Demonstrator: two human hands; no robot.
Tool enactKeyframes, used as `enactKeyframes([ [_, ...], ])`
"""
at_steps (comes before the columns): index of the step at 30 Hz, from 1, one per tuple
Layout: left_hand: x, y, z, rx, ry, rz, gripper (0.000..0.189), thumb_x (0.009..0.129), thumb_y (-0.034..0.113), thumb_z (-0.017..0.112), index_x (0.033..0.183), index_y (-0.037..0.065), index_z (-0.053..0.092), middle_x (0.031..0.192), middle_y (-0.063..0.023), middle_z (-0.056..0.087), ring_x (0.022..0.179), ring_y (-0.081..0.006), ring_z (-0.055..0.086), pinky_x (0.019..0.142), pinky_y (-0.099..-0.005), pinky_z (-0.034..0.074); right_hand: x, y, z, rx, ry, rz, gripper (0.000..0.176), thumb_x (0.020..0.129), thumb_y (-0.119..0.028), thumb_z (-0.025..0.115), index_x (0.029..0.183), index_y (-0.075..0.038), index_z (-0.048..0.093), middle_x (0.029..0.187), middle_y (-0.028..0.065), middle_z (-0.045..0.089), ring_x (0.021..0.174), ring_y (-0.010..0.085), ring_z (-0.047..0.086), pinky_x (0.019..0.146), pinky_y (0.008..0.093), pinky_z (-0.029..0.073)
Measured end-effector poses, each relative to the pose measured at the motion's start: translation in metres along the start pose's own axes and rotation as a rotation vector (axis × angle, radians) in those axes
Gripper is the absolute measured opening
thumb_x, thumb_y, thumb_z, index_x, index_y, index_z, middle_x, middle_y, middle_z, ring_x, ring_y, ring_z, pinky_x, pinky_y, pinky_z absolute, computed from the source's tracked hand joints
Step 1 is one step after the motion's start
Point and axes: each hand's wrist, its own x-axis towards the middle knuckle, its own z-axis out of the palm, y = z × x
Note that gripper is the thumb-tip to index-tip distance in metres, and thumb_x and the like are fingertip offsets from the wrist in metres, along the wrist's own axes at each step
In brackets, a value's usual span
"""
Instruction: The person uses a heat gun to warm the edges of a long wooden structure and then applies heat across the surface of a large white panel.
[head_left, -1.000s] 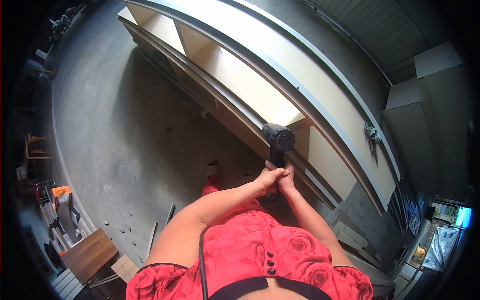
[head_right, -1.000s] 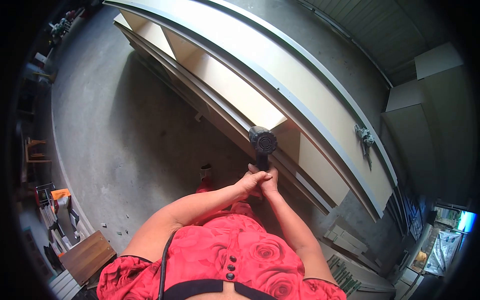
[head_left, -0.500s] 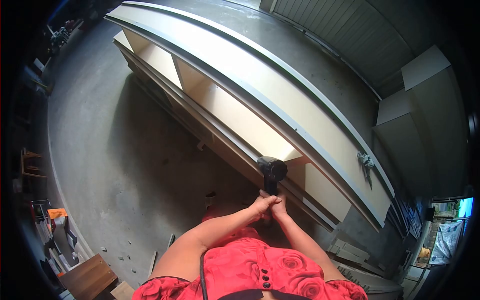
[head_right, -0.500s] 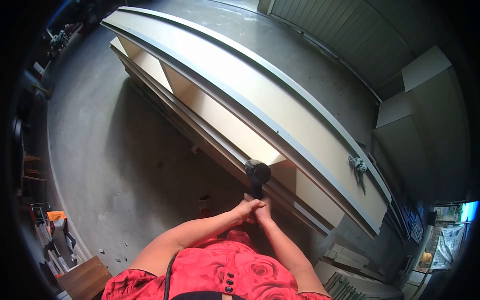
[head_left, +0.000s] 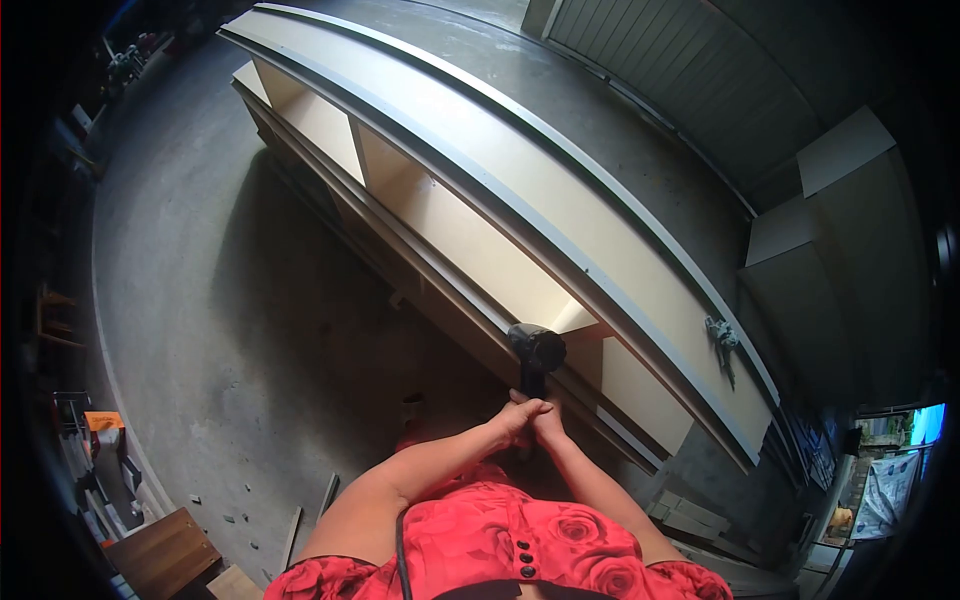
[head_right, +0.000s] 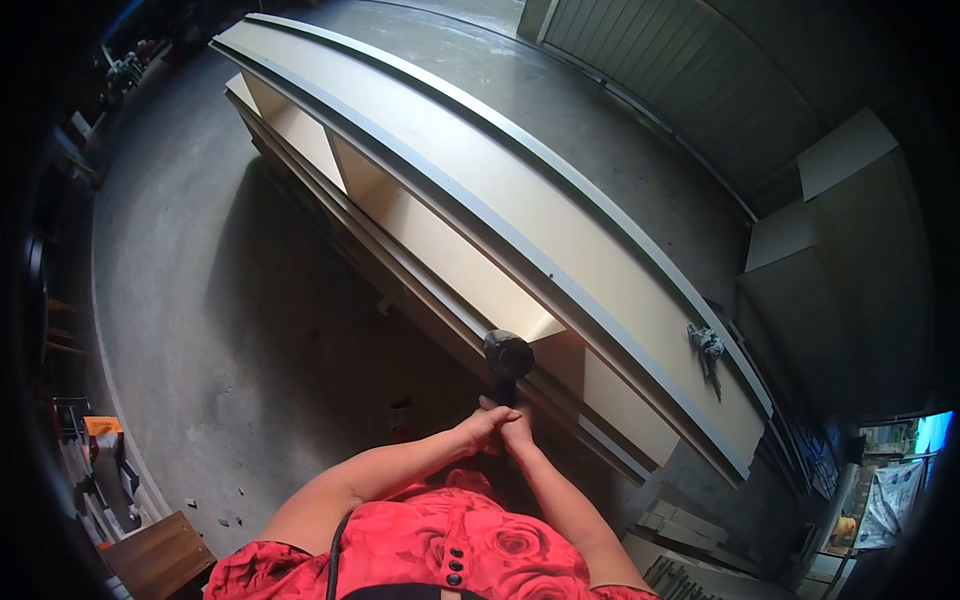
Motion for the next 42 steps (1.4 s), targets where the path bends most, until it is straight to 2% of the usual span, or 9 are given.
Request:
enactKeyframes([
  [7,0.017,-0.012,-0.001,-0.098,-0.027,-0.006,0.069,0.066,0.048,0.069,0.120,0.009,0.052,0.115,-0.0206,0.052,0.099,-0.0371,0.054,0.082,-0.0504,0.043,0.017,0.024,-0.013,0.042,-0.054,0.095,0.019,0.079,-0.011,0.070,0.095,0.000,0.069,0.085,0.0031,0.064,0.073,0.0099,0.057,0.065,0.0300,0.047],
  [10,0.004,-0.003,0.006,-0.057,0.013,0.020,0.069,0.067,0.048,0.069,0.118,0.007,0.051,0.107,-0.0204,0.055,0.092,-0.0346,0.056,0.077,-0.0479,0.044,0.013,0.013,-0.012,-0.068,-0.023,-0.084,0.021,0.082,-0.009,0.064,0.101,0.000,0.067,0.092,0.0067,0.066,0.077,0.0123,0.060,0.070,0.0299,0.048],
  [18,0.019,-0.013,0.003,-0.150,-0.027,0.007,0.060,0.069,0.048,0.068,0.112,0.009,0.055,0.097,-0.0192,0.059,0.082,-0.0344,0.058,0.069,-0.0446,0.045,0.007,0.005,-0.014,-0.094,-0.068,0.050,0.025,0.086,-0.005,0.052,0.105,0.002,0.065,0.101,0.0122,0.065,0.086,0.0174,0.063,0.079,0.0316,0.050],
  [21,0.030,-0.023,-0.002,-0.132,-0.008,-0.023,0.064,0.068,0.049,0.069,0.116,0.010,0.054,0.104,-0.0213,0.058,0.091,-0.0385,0.057,0.077,-0.0508,0.044,0.031,0.024,-0.024,-0.029,-0.028,0.117,0.024,0.084,-0.014,0.056,0.099,0.003,0.065,0.085,0.0100,0.065,0.073,0.0208,0.061,0.064,0.0359,0.051],
  [26,0.019,-0.016,0.000,-0.191,-0.053,-0.006,0.049,0.076,0.038,0.066,0.112,0.008,0.052,0.103,-0.0144,0.057,0.091,-0.0307,0.058,0.071,-0.0439,0.047,0.038,0.042,-0.032,-0.002,-0.011,0.145,0.022,0.084,-0.012,0.055,0.095,0.003,0.066,0.086,0.0100,0.065,0.073,0.0193,0.061,0.062,0.0351,0.051],
  [27,0.026,-0.021,-0.001,-0.183,-0.066,-0.002,0.066,0.067,0.046,0.070,0.120,0.011,0.053,0.117,-0.0226,0.053,0.105,-0.0426,0.051,0.088,-0.0576,0.037,0.035,0.038,-0.030,-0.030,-0.018,0.110,0.022,0.084,-0.012,0.054,0.095,0.004,0.066,0.086,0.0102,0.065,0.073,0.0192,0.061,0.062,0.0350,0.051],
  [31,0.012,-0.013,0.003,-0.207,-0.039,0.017,0.064,0.068,0.044,0.071,0.114,0.003,0.053,0.108,-0.0203,0.056,0.093,-0.0360,0.057,0.076,-0.0522,0.044,0.032,0.035,-0.033,-0.138,-0.014,0.047,0.020,0.084,-0.011,0.056,0.093,0.004,0.065,0.085,0.0098,0.065,0.071,0.0183,0.060,0.062,0.0337,0.050],
  [35,0.008,-0.011,0.005,-0.167,-0.017,0.013,0.061,0.068,0.043,0.071,0.113,0.005,0.054,0.104,-0.0187,0.057,0.089,-0.0344,0.057,0.072,-0.0502,0.045,0.028,0.037,-0.031,0.016,-0.145,0.095,0.026,0.086,-0.004,0.051,0.107,0.002,0.064,0.104,0.0131,0.065,0.088,0.0179,0.063,0.079,0.0317,0.050],
  [42,0.005,-0.010,0.005,-0.180,-0.014,0.052,0.054,0.068,0.043,0.070,0.110,0.011,0.059,0.103,-0.0169,0.058,0.089,-0.0338,0.057,0.075,-0.0504,0.044,0.009,0.007,-0.014,-0.026,-0.073,0.021,0.018,0.080,-0.006,0.063,0.096,0.002,0.065,0.091,0.0069,0.065,0.077,0.0140,0.060,0.070,0.0297,0.049],
])
